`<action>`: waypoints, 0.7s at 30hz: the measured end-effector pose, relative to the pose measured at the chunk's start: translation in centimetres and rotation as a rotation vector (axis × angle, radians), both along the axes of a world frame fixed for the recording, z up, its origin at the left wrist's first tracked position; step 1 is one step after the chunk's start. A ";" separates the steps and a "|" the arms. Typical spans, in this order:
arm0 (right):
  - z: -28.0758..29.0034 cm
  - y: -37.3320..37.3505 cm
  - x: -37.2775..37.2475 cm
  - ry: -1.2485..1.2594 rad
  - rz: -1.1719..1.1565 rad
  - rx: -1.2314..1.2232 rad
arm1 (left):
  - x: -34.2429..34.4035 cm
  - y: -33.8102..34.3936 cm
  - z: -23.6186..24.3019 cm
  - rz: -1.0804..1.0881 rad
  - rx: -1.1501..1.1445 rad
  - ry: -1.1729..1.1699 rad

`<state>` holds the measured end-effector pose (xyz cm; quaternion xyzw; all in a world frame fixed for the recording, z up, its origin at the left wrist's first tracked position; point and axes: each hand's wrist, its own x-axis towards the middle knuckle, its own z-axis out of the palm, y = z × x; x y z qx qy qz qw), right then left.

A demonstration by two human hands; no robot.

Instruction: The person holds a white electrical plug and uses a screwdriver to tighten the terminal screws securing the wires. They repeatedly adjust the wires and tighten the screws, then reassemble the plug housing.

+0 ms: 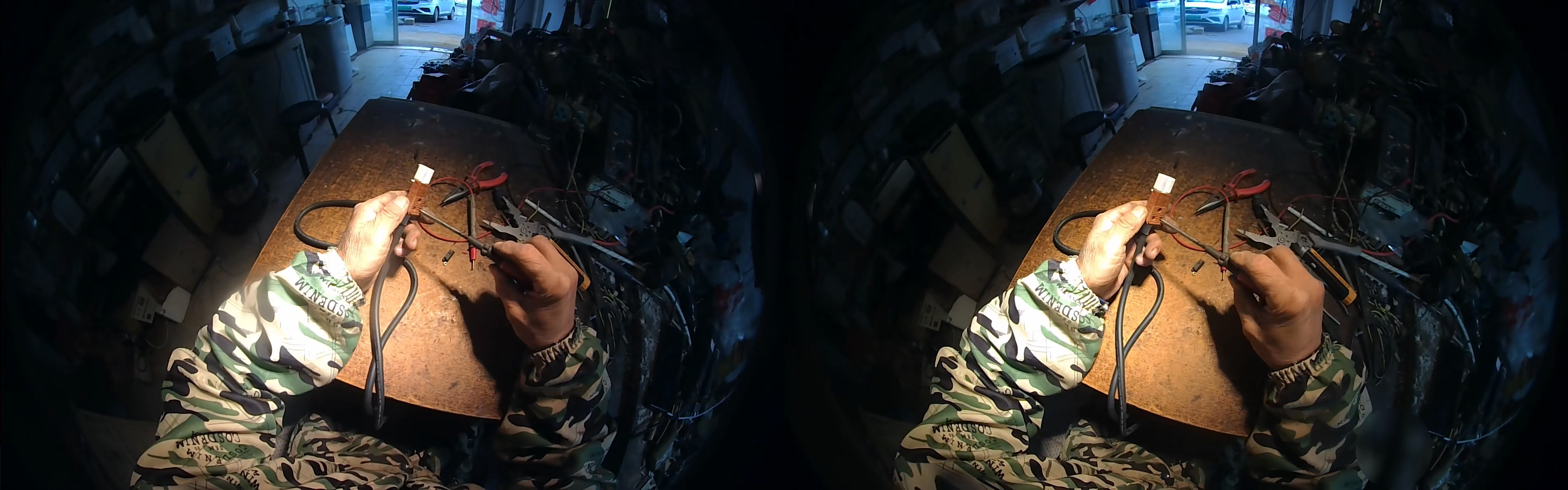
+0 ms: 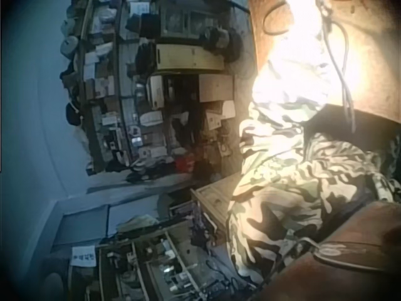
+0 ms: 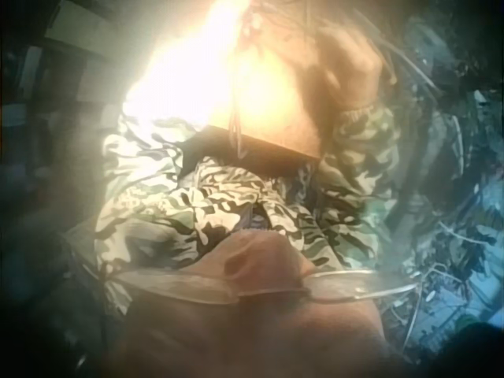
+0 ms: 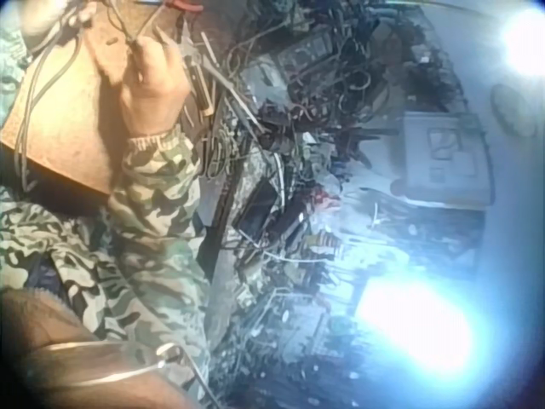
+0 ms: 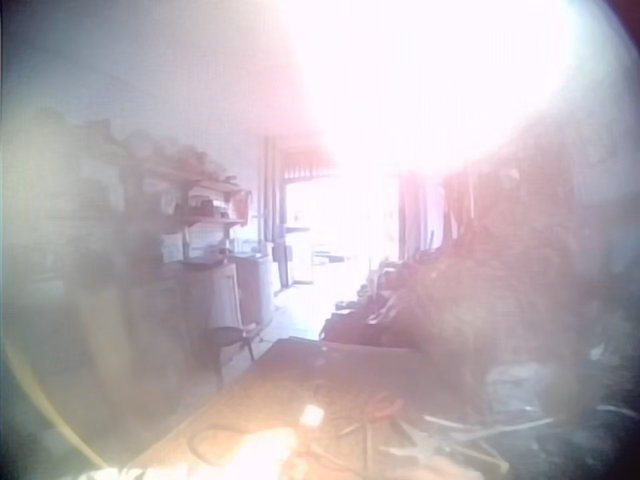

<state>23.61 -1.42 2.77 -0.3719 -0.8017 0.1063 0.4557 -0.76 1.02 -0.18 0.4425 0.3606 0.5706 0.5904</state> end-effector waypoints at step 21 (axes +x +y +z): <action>-1.2 -0.5 -0.8 -0.155 0.003 0.130 | -0.3 -0.3 -0.2 0.021 0.178 0.428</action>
